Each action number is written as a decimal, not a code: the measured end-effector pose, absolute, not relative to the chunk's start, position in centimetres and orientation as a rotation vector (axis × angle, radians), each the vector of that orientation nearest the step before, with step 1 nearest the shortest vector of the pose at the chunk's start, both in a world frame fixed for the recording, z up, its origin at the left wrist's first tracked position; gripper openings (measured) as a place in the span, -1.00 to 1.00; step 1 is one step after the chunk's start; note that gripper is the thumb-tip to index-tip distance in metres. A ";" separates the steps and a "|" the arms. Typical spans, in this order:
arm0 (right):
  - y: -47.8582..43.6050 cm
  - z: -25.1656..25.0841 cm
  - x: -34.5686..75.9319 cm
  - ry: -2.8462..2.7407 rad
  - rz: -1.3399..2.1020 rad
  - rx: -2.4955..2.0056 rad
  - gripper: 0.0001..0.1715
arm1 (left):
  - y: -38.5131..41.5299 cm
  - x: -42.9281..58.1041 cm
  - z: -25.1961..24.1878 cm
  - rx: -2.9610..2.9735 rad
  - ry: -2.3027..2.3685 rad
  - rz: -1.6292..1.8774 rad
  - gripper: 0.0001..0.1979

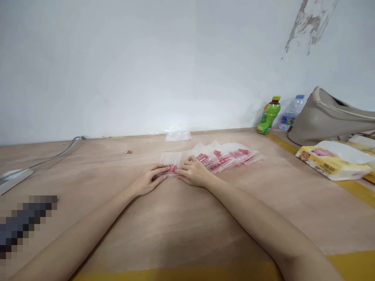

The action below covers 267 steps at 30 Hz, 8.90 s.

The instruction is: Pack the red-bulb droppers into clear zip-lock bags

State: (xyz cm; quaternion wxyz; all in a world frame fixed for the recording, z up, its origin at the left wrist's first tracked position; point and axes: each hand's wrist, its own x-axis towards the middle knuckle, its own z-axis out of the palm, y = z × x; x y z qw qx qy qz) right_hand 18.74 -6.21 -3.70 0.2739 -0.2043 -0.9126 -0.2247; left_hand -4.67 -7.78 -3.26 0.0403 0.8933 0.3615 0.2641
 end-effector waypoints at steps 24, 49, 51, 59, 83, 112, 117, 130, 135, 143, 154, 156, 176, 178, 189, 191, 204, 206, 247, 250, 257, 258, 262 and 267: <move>-6.2 -3.9 18.8 -2.275 -0.746 -0.658 -0.73 | -6.9 -3.6 -3.8 3.252 0.844 1.171 -0.84; -6.4 -4.2 18.7 -2.253 -0.688 -0.714 -0.74 | -6.2 -0.2 -3.2 3.463 0.680 1.257 -0.87; -6.3 -4.3 18.8 -2.247 -0.671 -0.719 -0.76 | -6.2 -0.4 -3.3 3.437 0.707 1.306 -0.89; -6.4 -4.0 18.6 -2.244 -0.737 -0.675 -0.76 | -6.3 -0.5 -3.1 3.464 0.640 1.322 -0.90; -6.3 -4.0 18.7 -2.196 -0.698 -0.730 -0.76 | -6.0 -0.8 -3.4 3.357 0.737 1.312 -0.87; -6.4 -3.7 18.2 -2.248 -0.619 -0.725 -0.76 | -6.1 -0.4 -2.9 3.446 0.738 1.219 -0.88; -6.5 -3.8 18.8 -2.230 -0.602 -0.746 -0.76 | -6.4 -0.9 -2.8 3.433 0.781 1.214 -0.88; -6.1 -4.0 19.1 -2.239 -0.557 -0.809 -0.74 | -7.7 -4.7 -2.1 3.465 0.973 1.029 -0.85; -6.2 -4.2 19.4 -2.230 -0.547 -0.842 -0.74 | -7.6 -4.6 -2.6 3.451 1.050 0.978 -0.81; -6.6 -3.8 17.1 -2.255 -0.573 -0.805 -0.76 | -8.0 -4.0 -2.7 3.484 1.015 0.931 -0.77; -6.7 -3.9 14.9 -2.310 -0.608 -0.724 -0.72 | -7.9 -3.7 -2.9 3.460 0.962 0.947 -0.82; -6.7 -3.8 15.1 -2.316 -0.602 -0.736 -0.71 | -8.0 -3.7 -2.8 3.450 0.976 0.948 -0.82; -6.4 -3.4 19.7 -2.324 -0.564 -1.005 -0.63 | -8.3 -6.9 -2.6 3.250 1.156 0.939 -0.80; -6.4 -2.7 20.5 -2.338 -0.473 -1.051 -0.63 | -8.6 -7.0 -2.1 3.196 1.233 1.001 -0.83; -6.4 -1.1 22.4 -2.460 -0.476 -1.424 -0.26 | -9.0 -3.3 -2.6 3.047 1.247 0.720 -0.63; -6.7 -1.3 21.7 -2.483 -0.452 -1.360 -0.27 | -8.6 -4.2 -2.7 3.015 1.317 0.710 -0.67; -8.0 -2.7 17.1 -2.584 -0.088 -0.982 -0.22 | -7.8 -11.0 -1.1 2.812 1.891 1.029 -0.82; -7.9 -2.8 17.7 -2.550 -0.078 -0.997 -0.16 | -8.1 -9.6 -1.4 2.844 1.837 1.060 -0.92; -6.4 -3.9 20.5 -2.292 -0.680 -0.884 -0.78 | -6.2 0.6 -4.0 3.120 0.951 1.114 -0.85; -6.3 -4.0 20.4 -2.279 -0.652 -0.884 -0.77 | -5.4 1.7 -4.1 3.221 0.918 1.089 -0.83; -6.2 -4.3 20.3 -2.251 -0.637 -0.863 -0.78 | -5.5 2.1 -3.7 3.376 0.849 1.025 -0.79; -6.1 -4.3 20.3 -2.243 -0.638 -0.851 -0.79 | -5.5 2.0 -3.7 3.386 0.842 1.022 -0.79; -6.2 -4.2 20.1 -2.241 -0.672 -0.792 -0.77 | -5.5 1.9 -3.6 3.406 0.808 1.014 -0.79; -6.4 -3.9 19.9 -2.263 -0.721 -0.765 -0.72 | -5.4 2.1 -3.7 3.382 0.833 1.037 -0.79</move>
